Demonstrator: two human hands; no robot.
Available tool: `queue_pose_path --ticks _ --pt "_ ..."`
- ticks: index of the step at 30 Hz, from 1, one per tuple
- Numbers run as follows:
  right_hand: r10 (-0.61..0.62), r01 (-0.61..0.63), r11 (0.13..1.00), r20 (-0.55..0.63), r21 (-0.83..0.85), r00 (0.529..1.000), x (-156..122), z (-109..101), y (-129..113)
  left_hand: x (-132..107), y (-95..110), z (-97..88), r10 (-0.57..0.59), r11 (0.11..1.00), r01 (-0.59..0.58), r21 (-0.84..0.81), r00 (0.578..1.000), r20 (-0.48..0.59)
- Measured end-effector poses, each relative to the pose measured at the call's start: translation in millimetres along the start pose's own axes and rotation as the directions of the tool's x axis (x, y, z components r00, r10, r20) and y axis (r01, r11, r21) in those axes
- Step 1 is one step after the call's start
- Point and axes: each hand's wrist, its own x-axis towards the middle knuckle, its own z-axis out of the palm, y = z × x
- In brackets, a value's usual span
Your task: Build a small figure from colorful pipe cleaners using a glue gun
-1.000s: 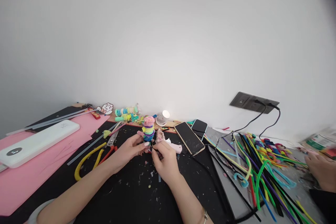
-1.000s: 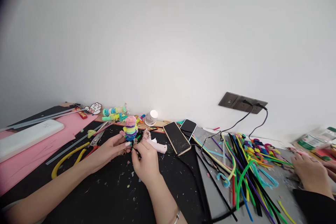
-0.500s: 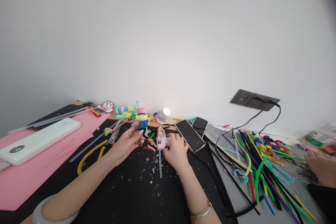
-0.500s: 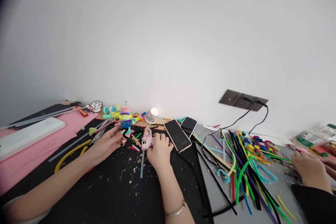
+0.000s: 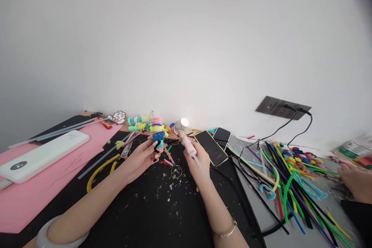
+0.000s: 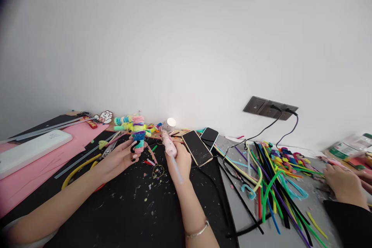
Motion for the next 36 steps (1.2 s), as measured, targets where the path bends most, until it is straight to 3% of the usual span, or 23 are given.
queue_pose_path --ticks 5,11,18,25,30,36 --pt "0.015 -0.03 0.934 0.044 0.357 0.999 -3 5 0 2 1 -3.6 0.014 0.998 -0.013 -0.055 1.0 0.006" --pt "-0.027 -0.083 0.824 0.185 0.561 0.982 -6 6 -8 2 2 1.0 0.01 0.996 -0.01 -0.093 1.0 -0.004" --pt "-0.091 -0.036 0.835 0.201 0.55 0.975 -7 3 -16 -2 2 5.2 -0.02 0.995 0.015 -0.103 0.999 -0.049" --pt "-0.113 -0.014 0.85 0.208 0.526 0.972 -8 4 -14 -1 0 3.2 -0.012 0.994 0.011 -0.11 1.0 -0.008" --pt "-0.145 0.007 0.817 0.193 0.577 0.97 -7 4 -13 -2 1 4.6 -0.028 0.994 0.026 -0.11 0.999 -0.018" --pt "-0.118 0.001 0.833 0.177 0.553 0.977 -7 5 -12 -4 3 6.8 -0.029 0.995 0.026 -0.098 0.999 -0.031"
